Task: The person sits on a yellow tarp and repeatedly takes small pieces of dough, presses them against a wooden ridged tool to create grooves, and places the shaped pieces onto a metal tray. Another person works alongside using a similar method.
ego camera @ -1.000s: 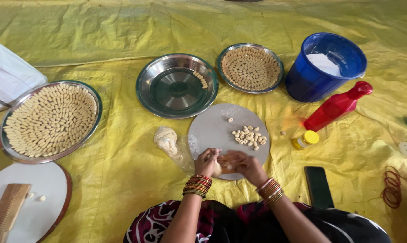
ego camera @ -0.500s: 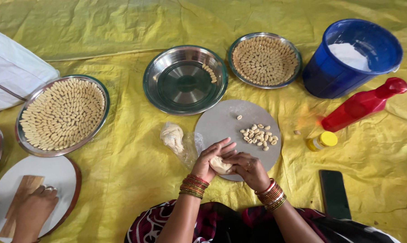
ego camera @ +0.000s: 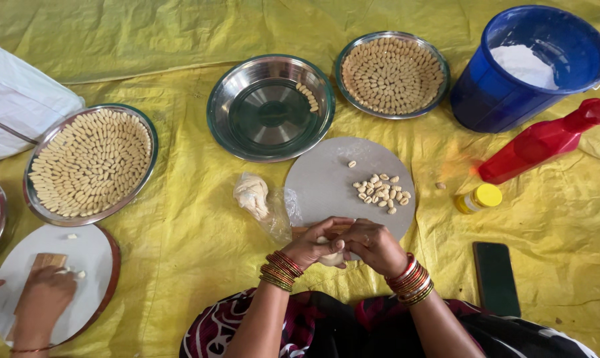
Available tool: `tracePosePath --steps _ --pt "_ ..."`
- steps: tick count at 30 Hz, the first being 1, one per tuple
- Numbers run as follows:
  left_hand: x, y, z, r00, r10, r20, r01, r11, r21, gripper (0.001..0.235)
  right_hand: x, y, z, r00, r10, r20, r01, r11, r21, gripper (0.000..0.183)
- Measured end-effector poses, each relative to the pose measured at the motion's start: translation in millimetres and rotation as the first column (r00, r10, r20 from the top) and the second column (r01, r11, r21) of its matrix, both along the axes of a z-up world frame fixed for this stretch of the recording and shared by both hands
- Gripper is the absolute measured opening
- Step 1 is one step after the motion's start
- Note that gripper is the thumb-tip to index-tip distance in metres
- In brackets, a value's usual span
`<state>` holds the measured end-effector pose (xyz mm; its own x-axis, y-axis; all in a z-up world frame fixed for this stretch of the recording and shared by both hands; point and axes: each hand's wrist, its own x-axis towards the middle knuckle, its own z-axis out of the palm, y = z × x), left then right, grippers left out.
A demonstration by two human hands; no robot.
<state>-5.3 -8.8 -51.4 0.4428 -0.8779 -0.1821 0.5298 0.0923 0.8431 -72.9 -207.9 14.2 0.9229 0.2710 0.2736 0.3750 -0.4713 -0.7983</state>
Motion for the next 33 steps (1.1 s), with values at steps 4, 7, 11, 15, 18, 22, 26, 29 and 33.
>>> tracePosePath --steps 4,7,11,15,18,22,26,29,33 --pt "-2 -7 8 0.993 0.084 0.088 -0.085 0.996 0.004 0.066 0 -2 -1 0.998 -0.036 0.049 0.037 0.999 -0.004 0.017" --pt "-6 -12 9 0.982 0.176 0.073 -0.182 0.98 0.075 0.063 -2 3 -2 0.989 -0.12 -0.088 0.127 0.988 0.083 0.017" --pt "-5 -17 -1 0.958 0.278 0.073 -0.283 0.956 0.079 0.055 0 6 -10 0.936 -0.161 -0.313 0.242 0.94 0.24 0.015" --pt "-2 -19 -18 0.93 0.367 -0.008 -0.364 0.926 0.099 0.056 3 10 -27 0.887 -0.113 -0.447 0.309 0.865 0.395 0.014" --pt "-2 -21 -24 0.9 0.431 0.068 -0.436 0.893 0.112 0.055 5 7 -44 0.901 -0.178 -0.396 0.331 0.872 0.362 0.015" --pt "2 -13 -13 0.905 0.424 0.001 -0.417 0.889 0.189 0.06 11 -8 -56 0.885 -0.397 -0.245 0.436 0.89 0.132 0.013" --pt "1 -14 -7 0.89 0.436 0.136 -0.456 0.837 0.303 0.065 9 -13 -52 0.922 -0.331 -0.2 0.361 0.922 0.139 0.021" --pt "3 -17 -15 0.841 0.398 0.367 -0.503 0.825 0.258 0.069 6 -4 -42 0.917 -0.115 -0.383 0.259 0.899 0.352 0.026" --pt "3 -13 -26 0.832 0.375 0.408 -0.503 0.821 0.272 0.071 4 5 -30 0.881 0.049 -0.471 0.172 0.893 0.415 0.029"
